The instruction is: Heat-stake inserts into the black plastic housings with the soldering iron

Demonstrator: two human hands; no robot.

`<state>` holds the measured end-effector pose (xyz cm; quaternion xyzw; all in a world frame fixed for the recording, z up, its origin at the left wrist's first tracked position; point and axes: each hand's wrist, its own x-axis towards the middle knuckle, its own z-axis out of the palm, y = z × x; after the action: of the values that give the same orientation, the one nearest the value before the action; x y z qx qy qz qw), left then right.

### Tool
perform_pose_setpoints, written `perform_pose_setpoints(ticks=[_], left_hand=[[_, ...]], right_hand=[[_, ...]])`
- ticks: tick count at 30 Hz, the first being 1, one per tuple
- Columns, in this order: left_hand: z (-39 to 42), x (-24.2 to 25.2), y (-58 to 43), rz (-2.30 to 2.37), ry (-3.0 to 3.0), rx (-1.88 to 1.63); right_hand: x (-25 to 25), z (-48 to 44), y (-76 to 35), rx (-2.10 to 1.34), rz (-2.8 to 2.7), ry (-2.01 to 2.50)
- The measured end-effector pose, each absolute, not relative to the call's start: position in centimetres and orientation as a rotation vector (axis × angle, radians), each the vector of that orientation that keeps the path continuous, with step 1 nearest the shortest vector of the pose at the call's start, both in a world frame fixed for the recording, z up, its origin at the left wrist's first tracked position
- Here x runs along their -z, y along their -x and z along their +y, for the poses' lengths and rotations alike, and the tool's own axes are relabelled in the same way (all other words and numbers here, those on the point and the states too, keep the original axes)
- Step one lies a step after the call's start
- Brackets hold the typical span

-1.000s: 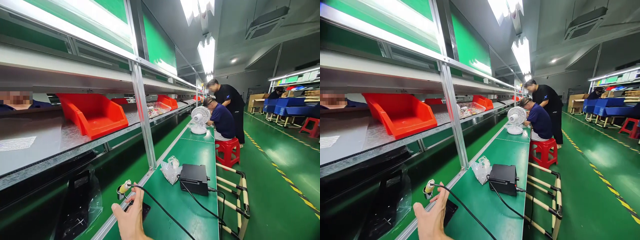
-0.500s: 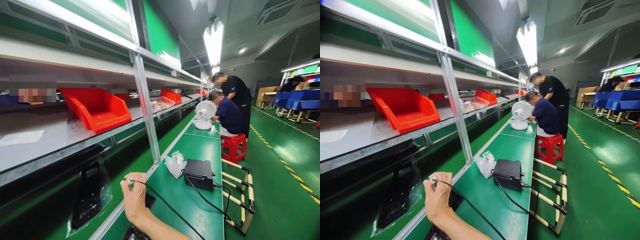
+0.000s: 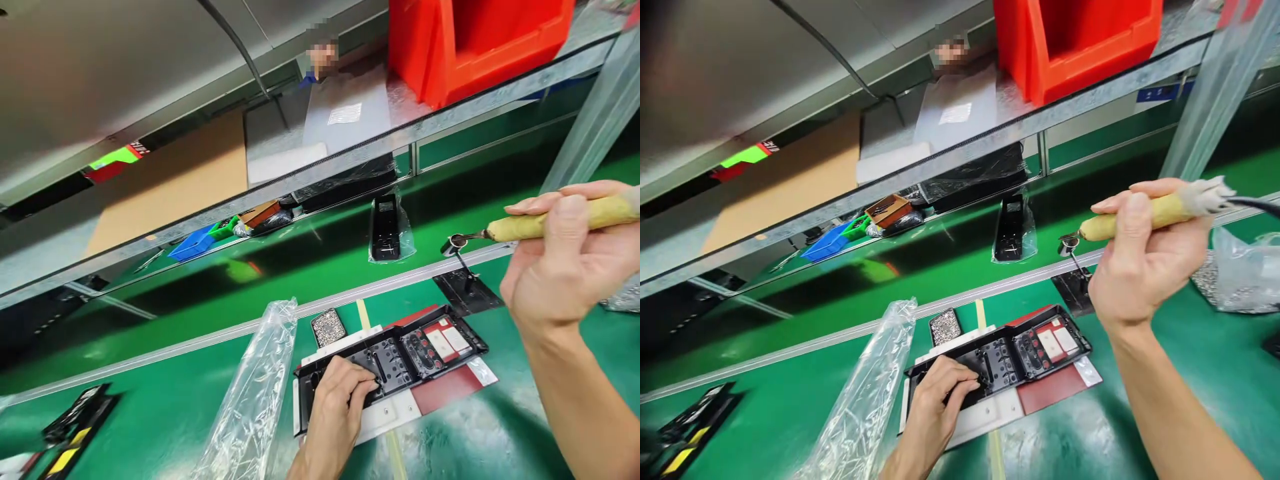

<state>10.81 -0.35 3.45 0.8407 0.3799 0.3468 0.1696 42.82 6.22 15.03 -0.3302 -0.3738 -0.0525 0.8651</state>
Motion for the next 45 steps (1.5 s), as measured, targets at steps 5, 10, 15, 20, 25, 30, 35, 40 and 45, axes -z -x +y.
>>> perform_pose_setpoints(ticks=[5,10,15,20,25,30,35,40,45], left_hand=[[0.0,-3.2,-11.7,1.072,-2.474,-0.935],[0.7,-3.2,-11.4,1.051,-2.542,-0.843],[1.1,-3.5,-11.3,1.016,-2.609,-0.739],[0.3,-5.5,-12.1,1.032,-2.863,-0.428],[0.0,-6.0,-12.1,0.979,-2.929,-0.354],[-0.2,-3.2,-10.5,1.024,-2.776,-0.643],[-0.8,-2.1,-9.3,0.965,-2.756,-0.735],[-1.0,-2.2,-9.5,0.956,-2.818,-0.703],[-1.2,-2.4,-9.3,0.950,-2.836,-0.825]], right_hand=[[-16.1,5.2,-41.3,0.003,-0.791,0.608],[-16.2,4.6,-40.3,-0.120,-0.793,0.636],[-16.7,4.0,-39.2,-0.165,-0.810,0.648],[-17.0,3.5,-38.1,-0.216,-0.845,0.666],[-16.8,2.9,-37.1,-0.254,-0.890,0.664],[-16.6,1.5,-36.2,-0.408,-0.908,0.719],[-16.4,1.1,-34.5,-0.548,-0.983,0.695],[-16.0,1.7,-31.7,-0.710,-0.996,0.651],[-15.5,1.7,-29.5,-0.868,-1.005,0.663]])
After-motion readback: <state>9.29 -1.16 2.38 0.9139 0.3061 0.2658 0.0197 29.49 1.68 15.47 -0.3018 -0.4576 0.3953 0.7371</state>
